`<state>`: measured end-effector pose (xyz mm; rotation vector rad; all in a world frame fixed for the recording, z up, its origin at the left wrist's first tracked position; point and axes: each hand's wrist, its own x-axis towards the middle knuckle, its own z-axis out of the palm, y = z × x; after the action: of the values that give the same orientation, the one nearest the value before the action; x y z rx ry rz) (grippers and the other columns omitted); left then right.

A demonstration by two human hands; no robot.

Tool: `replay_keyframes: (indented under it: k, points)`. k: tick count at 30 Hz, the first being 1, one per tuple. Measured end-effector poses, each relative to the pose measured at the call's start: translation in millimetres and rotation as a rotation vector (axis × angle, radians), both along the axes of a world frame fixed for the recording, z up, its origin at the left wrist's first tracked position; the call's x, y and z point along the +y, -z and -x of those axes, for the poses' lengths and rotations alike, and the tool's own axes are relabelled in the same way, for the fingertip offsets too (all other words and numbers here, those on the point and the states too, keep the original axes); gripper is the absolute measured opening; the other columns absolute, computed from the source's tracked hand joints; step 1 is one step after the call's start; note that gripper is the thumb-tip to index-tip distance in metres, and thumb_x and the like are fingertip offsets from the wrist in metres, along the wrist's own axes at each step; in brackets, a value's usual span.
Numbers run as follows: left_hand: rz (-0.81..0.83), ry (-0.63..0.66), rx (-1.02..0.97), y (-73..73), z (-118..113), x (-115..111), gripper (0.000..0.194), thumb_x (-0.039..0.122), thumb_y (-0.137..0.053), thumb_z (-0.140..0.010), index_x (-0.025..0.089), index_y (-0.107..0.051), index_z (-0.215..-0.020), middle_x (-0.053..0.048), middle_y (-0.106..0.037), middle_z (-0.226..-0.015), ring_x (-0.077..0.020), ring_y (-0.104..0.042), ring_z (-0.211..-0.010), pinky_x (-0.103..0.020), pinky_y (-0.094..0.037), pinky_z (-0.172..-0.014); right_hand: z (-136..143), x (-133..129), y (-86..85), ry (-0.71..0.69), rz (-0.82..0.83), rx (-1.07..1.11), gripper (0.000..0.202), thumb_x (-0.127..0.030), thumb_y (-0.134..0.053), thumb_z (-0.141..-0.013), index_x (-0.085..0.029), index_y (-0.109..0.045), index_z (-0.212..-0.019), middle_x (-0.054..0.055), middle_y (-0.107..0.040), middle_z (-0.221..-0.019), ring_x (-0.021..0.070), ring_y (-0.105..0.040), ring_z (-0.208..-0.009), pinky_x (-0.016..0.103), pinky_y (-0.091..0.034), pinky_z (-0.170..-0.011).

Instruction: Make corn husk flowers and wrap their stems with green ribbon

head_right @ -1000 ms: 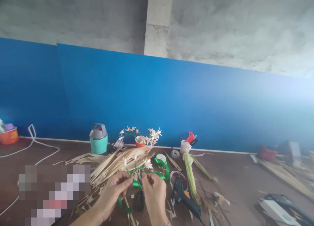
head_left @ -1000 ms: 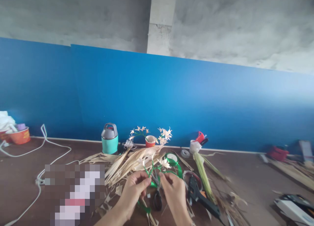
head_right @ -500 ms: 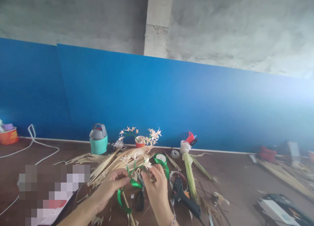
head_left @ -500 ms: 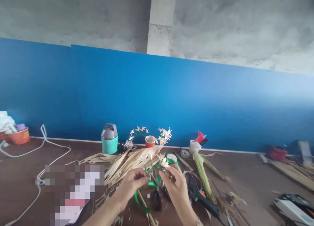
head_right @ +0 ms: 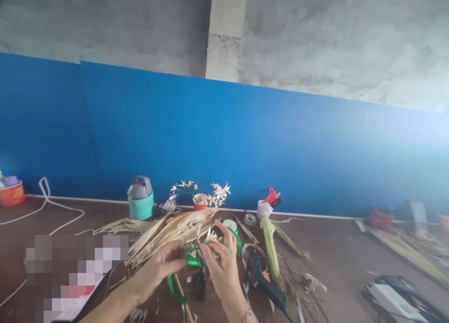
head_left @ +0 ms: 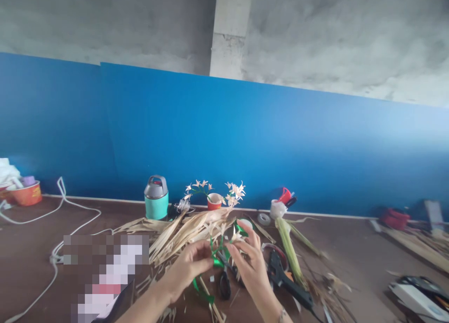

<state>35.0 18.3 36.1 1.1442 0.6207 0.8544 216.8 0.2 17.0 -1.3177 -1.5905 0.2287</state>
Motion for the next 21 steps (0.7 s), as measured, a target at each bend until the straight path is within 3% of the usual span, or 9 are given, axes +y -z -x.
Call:
replay_keyframes:
  k: [3,6,9,11,14,17,21]
  points:
    - [0.022,-0.009,-0.019,3.2,-5,-3,0.033,0.038,-0.077,-0.065,0.017,-0.07,-0.089,-0.002,-0.065,-0.074,-0.0159,-0.057,-0.068,-0.025,-0.043,-0.063,4,-1,-0.5,-0.006,0.021,0.01,0.025,-0.036,-0.057,-0.084,-0.023,-0.07,-0.067,0.01,-0.046,-0.133,0.0325,-0.038,-0.122,0.049,-0.035,-0.098]
    - [0.038,-0.124,0.032,9.4,-11,-6,0.033,0.045,-0.075,-0.065,0.015,-0.07,-0.077,0.001,-0.058,-0.06,-0.0082,-0.043,-0.048,-0.02,-0.031,-0.045,9,-4,-2.2,-0.022,0.011,0.031,0.024,-0.034,-0.058,-0.083,-0.022,-0.07,-0.066,0.01,-0.05,-0.13,0.0318,-0.042,-0.118,0.048,-0.035,-0.097]
    - [0.082,-0.253,0.072,11.8,-15,-10,0.034,0.048,-0.076,-0.063,0.015,-0.068,-0.067,0.005,-0.051,-0.05,-0.0052,-0.032,-0.042,-0.018,-0.023,-0.04,13,-6,-4.3,-0.042,0.023,0.106,0.021,-0.034,-0.063,-0.08,-0.022,-0.069,-0.065,0.01,-0.054,-0.126,0.0312,-0.046,-0.115,0.046,-0.038,-0.095]
    - [0.111,-0.264,0.05,10.0,-17,-12,0.032,0.046,-0.077,-0.061,0.016,-0.068,-0.066,0.005,-0.054,-0.05,-0.0067,-0.04,-0.044,-0.018,-0.031,-0.044,15,-7,-5.4,-0.064,0.037,0.195,0.017,-0.035,-0.065,-0.078,-0.022,-0.07,-0.068,0.01,-0.055,-0.126,0.0305,-0.048,-0.114,0.043,-0.04,-0.094]
    - [0.074,-0.209,-0.012,3.9,-17,-12,0.031,0.045,-0.079,-0.058,0.017,-0.07,-0.067,-0.001,-0.066,-0.063,-0.0162,-0.058,-0.059,-0.027,-0.046,-0.062,16,-8,-6.5,-0.101,0.082,0.33,0.018,-0.037,-0.065,-0.077,-0.021,-0.068,-0.067,0.01,-0.054,-0.128,0.0292,-0.05,-0.112,0.039,-0.043,-0.092]
    - [-0.079,-0.231,0.055,-2.1,-15,-11,0.029,0.045,-0.077,-0.06,0.017,-0.072,-0.066,-0.005,-0.071,-0.069,-0.0249,-0.063,-0.074,-0.033,-0.048,-0.074,18,-8,-8.2,-0.136,0.154,0.415,0.024,-0.041,-0.066,-0.075,-0.02,-0.068,-0.064,0.011,-0.054,-0.129,0.03,-0.051,-0.111,0.038,-0.044,-0.089]
    - [-0.216,-0.307,0.152,-1.7,-13,-10,0.024,0.043,-0.075,-0.063,0.02,-0.073,-0.062,-0.006,-0.072,-0.07,-0.0287,-0.063,-0.08,-0.035,-0.048,-0.077,20,-9,-10.4,-0.188,0.195,0.517,0.032,-0.047,-0.069,-0.071,-0.018,-0.067,-0.058,0.013,-0.053,-0.13,0.0315,-0.052,-0.112,0.039,-0.044,-0.088]
